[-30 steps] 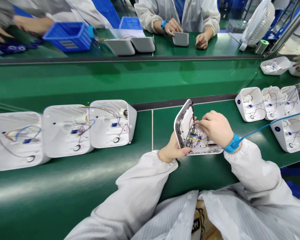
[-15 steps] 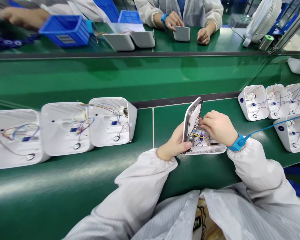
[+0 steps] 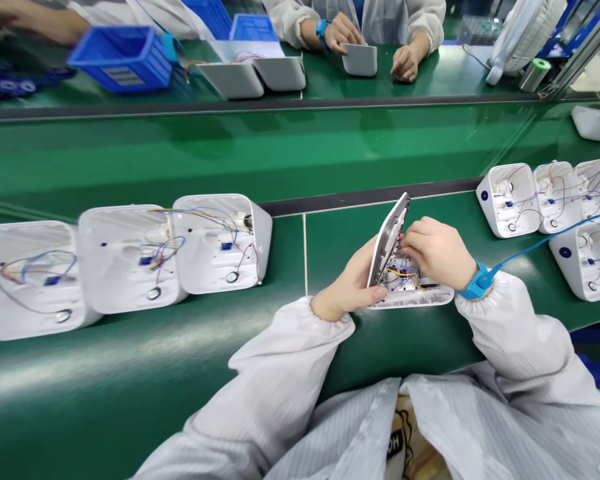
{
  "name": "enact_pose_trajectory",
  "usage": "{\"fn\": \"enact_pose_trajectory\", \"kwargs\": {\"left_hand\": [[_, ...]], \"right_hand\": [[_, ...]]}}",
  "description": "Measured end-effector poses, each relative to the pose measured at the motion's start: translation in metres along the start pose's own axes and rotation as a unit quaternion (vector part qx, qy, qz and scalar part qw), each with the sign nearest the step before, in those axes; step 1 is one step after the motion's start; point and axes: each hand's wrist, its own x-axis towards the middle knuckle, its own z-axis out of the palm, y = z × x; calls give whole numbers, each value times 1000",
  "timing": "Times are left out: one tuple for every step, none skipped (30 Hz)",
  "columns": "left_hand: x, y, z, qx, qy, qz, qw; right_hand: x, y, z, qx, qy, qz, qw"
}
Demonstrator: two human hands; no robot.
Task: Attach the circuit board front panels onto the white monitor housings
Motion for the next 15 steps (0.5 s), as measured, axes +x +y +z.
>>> {"fn": "enact_pose_trajectory", "kwargs": {"left_hand": [[1, 0, -1, 2, -3, 1, 1000], [1, 0, -1, 2, -1, 2, 1000], [1, -1, -1, 0, 2, 0, 1000], [0, -3, -1, -6, 9, -1, 1000], [-1, -4, -1, -12, 16, -2, 1000], [-2, -6, 0, -17, 22, -2, 1000], [-2, -7, 1, -21, 27, -2, 999], [-3, -8, 2, -23, 30, -1, 999], [-3, -8, 2, -23, 33, -1, 999], [-3, -8, 3, -23, 34, 0, 999], [-3, -7, 4, -22, 33, -2, 999], [-3, -6, 5, -20, 32, -4, 999], [-2, -5, 6, -16, 29, -7, 999], [-2, -4, 6, -11, 27, -10, 1000], [-2, -3, 7, -6, 25, -12, 1000]], "right_hand": [[0, 0, 0, 1, 2, 2, 1000], [0, 0, 0, 3, 6, 4, 1000], [0, 0, 0, 6, 8, 5, 1000], [0, 0, 0, 10, 11, 6, 1000], [0, 0, 1, 14, 12, 5, 1000], [0, 0, 1, 17, 12, 4, 1000], [1, 0, 2, 20, 11, 1, 1000], [1, 0, 2, 21, 9, -2, 1000], [2, 1, 2, 22, 6, -6, 1000], [2, 1, 2, 20, 3, -9, 1000], [3, 1, 2, 17, 0, -10, 1000], [4, 1, 2, 11, -2, -11, 1000], [4, 1, 2, 4, -5, -11, 1000], [5, 1, 1, -5, -7, -9, 1000], [5, 0, 1, -13, -8, -6, 1000]]}}
